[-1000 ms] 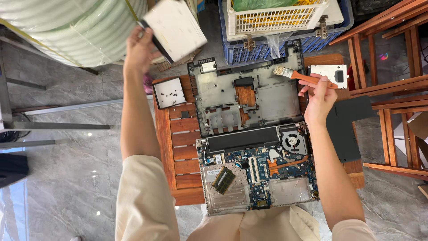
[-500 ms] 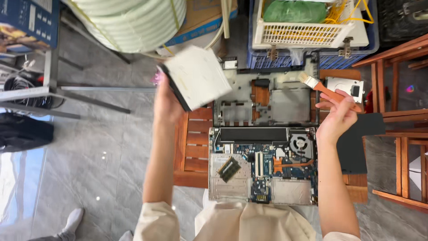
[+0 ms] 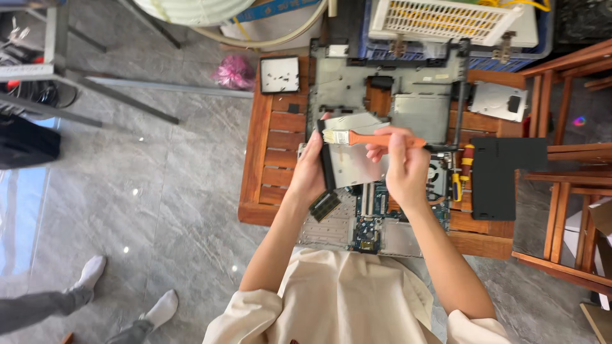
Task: The person cleans the internal chassis and components of a laptop using a brush, wipes the surface of a CD drive with the brush, and then inserts two RAM sticks into their slots on the motherboard before using a screwdriver on a internal screw.
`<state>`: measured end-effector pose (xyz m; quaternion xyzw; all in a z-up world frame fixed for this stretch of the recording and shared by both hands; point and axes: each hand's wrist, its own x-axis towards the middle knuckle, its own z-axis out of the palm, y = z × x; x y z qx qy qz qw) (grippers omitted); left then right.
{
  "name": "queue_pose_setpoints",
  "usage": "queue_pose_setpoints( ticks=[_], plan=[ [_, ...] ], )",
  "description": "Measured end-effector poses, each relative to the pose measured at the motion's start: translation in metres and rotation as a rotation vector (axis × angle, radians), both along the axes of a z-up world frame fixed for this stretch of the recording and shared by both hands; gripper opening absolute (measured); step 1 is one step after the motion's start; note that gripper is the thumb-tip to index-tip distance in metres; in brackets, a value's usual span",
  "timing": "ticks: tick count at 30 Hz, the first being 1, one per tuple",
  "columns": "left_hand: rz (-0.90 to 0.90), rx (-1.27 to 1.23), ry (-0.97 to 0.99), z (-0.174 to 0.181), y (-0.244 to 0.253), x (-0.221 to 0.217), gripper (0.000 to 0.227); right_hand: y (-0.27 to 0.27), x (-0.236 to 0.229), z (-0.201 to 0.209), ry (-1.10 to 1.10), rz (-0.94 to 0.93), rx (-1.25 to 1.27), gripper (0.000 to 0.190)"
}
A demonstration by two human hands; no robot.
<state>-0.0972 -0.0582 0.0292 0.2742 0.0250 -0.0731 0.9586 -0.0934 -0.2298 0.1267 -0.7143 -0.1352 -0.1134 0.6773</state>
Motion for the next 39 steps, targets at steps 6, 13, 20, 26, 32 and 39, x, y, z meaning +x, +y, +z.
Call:
queue_pose_setpoints(
  ticks=[6, 13, 20, 26, 32, 39],
  plan=[
    [-0.050, 0.108, 0.079, 0.005, 0.005, -0.005, 0.055, 0.009, 0.010, -0.004, 0.058, -0.017, -0.058, 0.036],
    [0.018, 0.140, -0.033, 0.009, 0.007, -0.012, 0.051, 0.001, 0.006, 0.015, -0.122, -0.086, -0.230, 0.028],
    [0.060, 0.162, 0.044, 0.010, 0.013, -0.010, 0.056, -0.010, 0.011, 0.019, -0.185, -0.120, -0.364, 0.024],
    [0.044, 0.209, -0.020, 0.015, 0.014, -0.011, 0.052, -0.013, 0.012, 0.018, -0.160, -0.109, -0.327, 0.025],
    [0.066, 0.222, -0.030, 0.011, 0.018, -0.008, 0.053, -0.015, 0.011, 0.021, -0.152, -0.121, -0.292, 0.026],
    [0.089, 0.236, -0.023, 0.006, 0.027, -0.008, 0.054, -0.042, 0.005, 0.003, -0.203, -0.254, -0.407, 0.023]
  ],
)
